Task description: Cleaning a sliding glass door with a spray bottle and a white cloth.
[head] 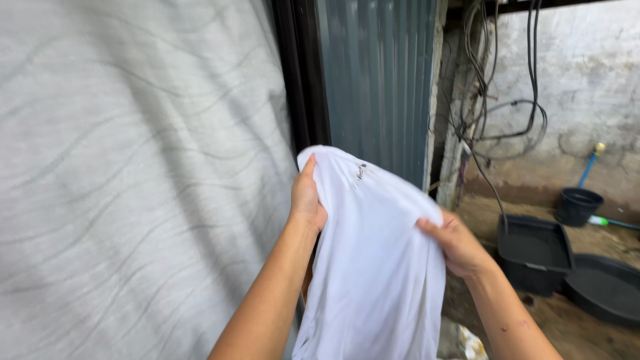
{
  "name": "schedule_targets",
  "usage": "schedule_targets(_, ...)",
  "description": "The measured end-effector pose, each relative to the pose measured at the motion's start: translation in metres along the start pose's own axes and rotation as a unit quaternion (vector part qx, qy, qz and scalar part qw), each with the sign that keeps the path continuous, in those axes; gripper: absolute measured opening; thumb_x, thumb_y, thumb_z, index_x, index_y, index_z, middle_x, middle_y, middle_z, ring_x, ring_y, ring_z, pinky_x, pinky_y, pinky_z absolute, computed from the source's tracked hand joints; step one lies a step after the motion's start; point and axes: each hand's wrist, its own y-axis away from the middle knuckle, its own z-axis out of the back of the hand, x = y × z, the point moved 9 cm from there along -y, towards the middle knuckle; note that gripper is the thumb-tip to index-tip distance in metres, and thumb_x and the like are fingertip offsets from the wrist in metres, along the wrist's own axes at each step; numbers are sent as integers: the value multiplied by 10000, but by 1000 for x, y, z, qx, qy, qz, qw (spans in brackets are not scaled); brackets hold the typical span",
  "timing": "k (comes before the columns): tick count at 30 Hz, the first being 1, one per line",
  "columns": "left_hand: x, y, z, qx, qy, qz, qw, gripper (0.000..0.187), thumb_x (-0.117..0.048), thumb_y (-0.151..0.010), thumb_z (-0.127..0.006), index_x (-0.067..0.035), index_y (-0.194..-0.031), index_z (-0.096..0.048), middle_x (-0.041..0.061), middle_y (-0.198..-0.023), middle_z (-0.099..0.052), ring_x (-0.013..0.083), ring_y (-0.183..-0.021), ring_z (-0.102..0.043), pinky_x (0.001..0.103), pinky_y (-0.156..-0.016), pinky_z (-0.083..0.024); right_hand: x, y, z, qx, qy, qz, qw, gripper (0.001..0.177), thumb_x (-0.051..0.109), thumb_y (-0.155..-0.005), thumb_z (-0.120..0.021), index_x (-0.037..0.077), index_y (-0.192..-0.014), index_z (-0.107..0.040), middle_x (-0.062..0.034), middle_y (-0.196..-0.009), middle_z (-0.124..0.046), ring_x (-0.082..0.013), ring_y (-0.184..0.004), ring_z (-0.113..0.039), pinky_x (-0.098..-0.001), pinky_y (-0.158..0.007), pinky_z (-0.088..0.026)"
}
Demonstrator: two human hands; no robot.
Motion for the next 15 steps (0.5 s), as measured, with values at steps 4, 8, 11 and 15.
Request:
schedule_targets(4,41,-43,21,43,-169,75,982,527,-406,-955,-557,12,-1264,-647,168,-1149,-732,298,-1022,-713,461,-905,-575,98,-41,-3,-130,-157,177,963,342,238,-964,-655,41,-1244,-647,-77,-1104,-736,-171,-964,-692,-348,-848,-575)
schedule_targets(8,19,-29,6,52,-500,88,860,556,-493,-913,-632,-119,-1325,-618,63,-1137,-732,208,-940,-706,398,-759,-566,166,-110,-3,-244,-147,335,898,289,236,-1029,-605,57,-1255,-630,-35,-1125,-715,-131,-1001,-672,-307,-886,-545)
schedule_targets(11,-13,-36,2,41,-521,70,850,551,-512,-934,-594,-135,-1336,-580,52,-1141,-723,188,-897,-697,367,-707,-554,225,-140,-36,-306,3,442,843,318,213,-1048,-566,33,-1310,-583,-81,-1231,-672,-179,-1133,-628,-313,-986,-495)
schedule_targets(15,-73,-40,-5,30,-498,30,866,511,-483,-935,-567,-137,-1309,-608,54,-1129,-736,172,-869,-700,351,-681,-561,332,-168,-90,-329,168,591,717,353,97,-1067,-567,-42,-1379,-476,-177,-1338,-547,-303,-1280,-548,-388,-1111,-411)
